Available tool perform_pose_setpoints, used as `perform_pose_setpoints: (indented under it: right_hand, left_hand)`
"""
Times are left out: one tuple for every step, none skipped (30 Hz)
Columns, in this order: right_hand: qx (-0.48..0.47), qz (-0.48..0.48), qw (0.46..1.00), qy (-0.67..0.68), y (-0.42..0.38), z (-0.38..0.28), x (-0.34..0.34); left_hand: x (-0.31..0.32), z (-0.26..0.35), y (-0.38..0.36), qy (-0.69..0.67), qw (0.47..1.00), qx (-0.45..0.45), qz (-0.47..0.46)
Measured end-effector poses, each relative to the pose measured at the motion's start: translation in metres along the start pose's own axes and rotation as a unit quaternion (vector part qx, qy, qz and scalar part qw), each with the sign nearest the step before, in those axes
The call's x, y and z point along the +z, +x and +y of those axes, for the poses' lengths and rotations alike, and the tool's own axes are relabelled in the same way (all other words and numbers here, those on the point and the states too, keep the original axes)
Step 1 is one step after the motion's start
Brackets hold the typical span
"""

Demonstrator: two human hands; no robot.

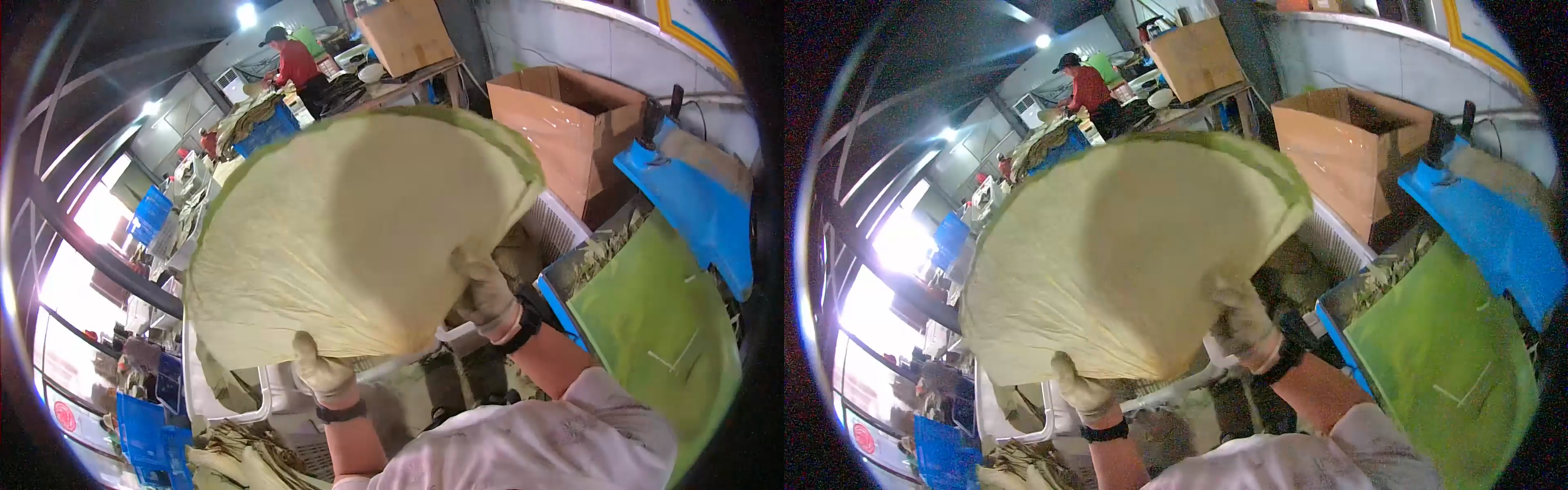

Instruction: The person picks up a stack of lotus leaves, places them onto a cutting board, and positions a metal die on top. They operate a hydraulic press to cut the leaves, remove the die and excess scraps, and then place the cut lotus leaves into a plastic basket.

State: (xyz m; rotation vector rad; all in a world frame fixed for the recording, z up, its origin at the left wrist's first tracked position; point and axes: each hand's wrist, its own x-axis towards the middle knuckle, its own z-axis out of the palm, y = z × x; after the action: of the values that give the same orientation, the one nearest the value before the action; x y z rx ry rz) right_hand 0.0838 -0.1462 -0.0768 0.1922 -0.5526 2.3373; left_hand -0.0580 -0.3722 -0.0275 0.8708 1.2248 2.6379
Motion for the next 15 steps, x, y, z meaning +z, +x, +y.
perform_pose_setpoints:
  right_hand:
    - [-0.009, -0.038, 0.999, 0.009, -0.008, -0.012, -0.012]
    - [-0.018, -0.076, 0.997, 0.019, -0.013, -0.022, -0.022]
    - [-0.015, -0.076, 0.997, 0.011, -0.016, -0.028, -0.027]
    - [0.000, -0.034, 0.998, 0.044, -0.018, -0.034, -0.031]
    - [0.012, 0.008, 0.997, 0.075, -0.020, -0.039, -0.035]
    - [0.009, 0.012, 0.998, 0.065, -0.022, -0.043, -0.039]
    - [-0.035, 0.054, 0.998, 0.002, -0.026, -0.045, -0.043]
    - [-0.078, 0.098, 0.990, -0.064, -0.033, -0.048, -0.045]
    - [-0.080, 0.108, 0.988, -0.078, -0.043, -0.053, -0.042]
    - [-0.085, 0.104, 0.988, -0.076, -0.050, -0.062, -0.037]
    - [-0.090, 0.097, 0.988, -0.074, -0.054, -0.071, -0.031]
    - [-0.097, 0.088, 0.989, -0.069, -0.057, -0.077, -0.023]
    - [-0.172, 0.135, 0.965, -0.142, -0.061, -0.073, -0.012]
    - [-0.181, 0.140, 0.962, -0.149, -0.067, -0.072, -0.013]
    - [-0.226, 0.168, 0.948, -0.149, -0.079, -0.071, -0.021]
  left_hand:
    - [0.003, -0.007, 0.000, -0.008, 1.000, 0.003, 0.004]
    - [0.006, -0.014, 0.000, -0.052, 0.997, -0.057, 0.004]
    - [0.006, -0.022, 0.000, -0.096, 0.988, -0.118, 0.004]
    - [-0.003, -0.037, 0.000, -0.104, 0.987, -0.120, 0.009]
    - [-0.014, -0.058, 0.003, -0.021, 0.991, -0.127, -0.035]
    - [-0.023, -0.074, 0.006, 0.061, 0.986, -0.134, -0.082]
    - [-0.022, -0.077, 0.010, 0.148, 0.974, -0.104, -0.138]
    - [-0.021, -0.082, 0.017, 0.138, 0.974, -0.115, -0.140]
    - [-0.021, -0.088, 0.025, 0.008, 0.969, -0.206, -0.137]
    - [-0.016, -0.097, 0.031, -0.125, 0.941, -0.288, -0.129]
    - [0.001, -0.089, 0.030, -0.203, 0.931, -0.275, -0.132]
    - [0.001, -0.096, 0.031, -0.217, 0.926, -0.278, -0.133]
    - [-0.003, -0.101, 0.032, -0.274, 0.903, -0.289, -0.158]
    - [-0.004, -0.105, 0.036, -0.328, 0.876, -0.300, -0.185]
    - [0.005, -0.118, 0.037, -0.341, 0.860, -0.322, -0.201]
